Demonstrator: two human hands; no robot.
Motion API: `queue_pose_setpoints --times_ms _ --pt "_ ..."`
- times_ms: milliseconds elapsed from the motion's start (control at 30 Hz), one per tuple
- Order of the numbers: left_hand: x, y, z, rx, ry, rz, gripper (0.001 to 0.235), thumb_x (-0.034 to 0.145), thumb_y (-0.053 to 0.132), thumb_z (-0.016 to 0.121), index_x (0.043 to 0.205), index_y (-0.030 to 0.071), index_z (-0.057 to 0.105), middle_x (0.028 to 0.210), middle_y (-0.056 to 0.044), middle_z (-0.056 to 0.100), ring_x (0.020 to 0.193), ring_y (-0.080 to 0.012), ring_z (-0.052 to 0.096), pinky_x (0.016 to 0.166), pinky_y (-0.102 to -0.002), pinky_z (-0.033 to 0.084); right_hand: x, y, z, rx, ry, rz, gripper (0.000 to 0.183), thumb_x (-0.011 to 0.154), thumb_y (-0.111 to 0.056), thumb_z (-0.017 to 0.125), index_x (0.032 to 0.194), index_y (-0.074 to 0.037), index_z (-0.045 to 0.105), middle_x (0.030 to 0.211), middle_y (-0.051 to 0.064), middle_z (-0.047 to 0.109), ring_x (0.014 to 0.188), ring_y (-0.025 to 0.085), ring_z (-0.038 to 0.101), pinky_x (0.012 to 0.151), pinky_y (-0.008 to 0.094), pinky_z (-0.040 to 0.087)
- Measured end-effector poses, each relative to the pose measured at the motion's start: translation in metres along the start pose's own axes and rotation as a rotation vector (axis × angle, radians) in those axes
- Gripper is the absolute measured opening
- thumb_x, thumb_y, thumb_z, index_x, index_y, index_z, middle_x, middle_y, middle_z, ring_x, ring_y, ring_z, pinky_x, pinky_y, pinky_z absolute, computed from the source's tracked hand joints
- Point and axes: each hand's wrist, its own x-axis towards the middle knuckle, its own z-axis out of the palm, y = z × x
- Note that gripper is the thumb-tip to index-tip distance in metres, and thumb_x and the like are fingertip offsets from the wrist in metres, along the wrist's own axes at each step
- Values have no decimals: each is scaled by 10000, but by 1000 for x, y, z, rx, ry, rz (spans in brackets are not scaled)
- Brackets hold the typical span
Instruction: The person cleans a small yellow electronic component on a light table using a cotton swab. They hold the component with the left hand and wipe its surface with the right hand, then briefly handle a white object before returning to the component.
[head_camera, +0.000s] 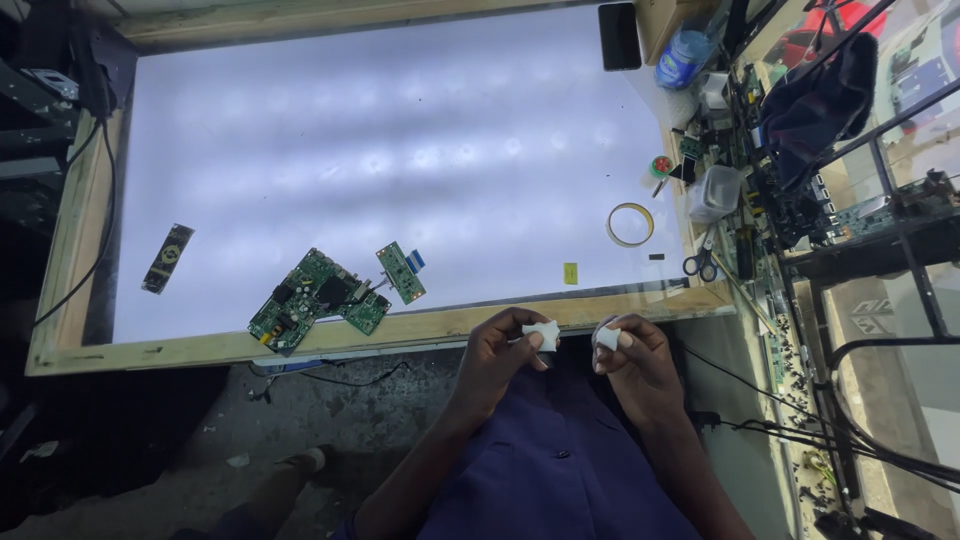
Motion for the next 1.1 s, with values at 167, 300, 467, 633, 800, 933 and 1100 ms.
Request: queue_pose_setpoints --times_ms 167,300,467,633,800,933,1100 --pt "22 11 10 177 -51 -146 167 893 146 643 1008 27 665 878 -59 638 732 -97 571 577 -245 569 -14 16 0 221 15 287 154 877 -177 673 984 -73 632 1034 213 640 754 229 626 545 277 507" --pt "64 -15 -1 217 -76 -183 196 895 163 650 1034 28 675 832 -75 658 719 -108 592 551 -236 555 -11 29 -19 287 100 416 185 874 -188 673 956 -45 589 928 226 706 618 197 639 435 241 497" --pt "135 -45 2 497 -75 -303 213 874 217 640 1029 79 688 816 -59 680 770 -126 686 507 -241 545 10 29 -43 317 154 377 196 877 -151 659 1015 -37 579 881 152 618 625 143 572 500 245 458" --pt "245 -82 15 684 -171 -340 263 887 275 647 1051 70 638 894 -101 731 692 -157 710 449 -257 526 31 34 -72 314 237 392 215 894 -159 626 1052 -26 569 905 159 599 638 156 560 499 275 458" --pt "386 -96 68 603 -129 -373 345 885 344 630 1029 30 630 875 -129 740 607 -177 683 389 -267 470 52 41 -107 390 313 417 219 946 -174 567 1085 -6 553 935 189 574 639 182 535 522 308 467" --pt "477 -109 108 531 -103 -287 443 864 388 623 1100 13 616 870 -124 705 615 -219 702 390 -319 511 62 50 -127 381 345 375 200 926 -172 581 1046 -13 557 915 183 598 634 179 545 460 282 406" --pt "501 -103 129 513 -18 -325 743 850 517 472 1453 100 350 1130 -152 655 710 -259 671 467 -381 543 71 54 -147 401 360 406 168 935 -148 563 1063 -39 564 964 185 606 590 201 559 445 303 456"
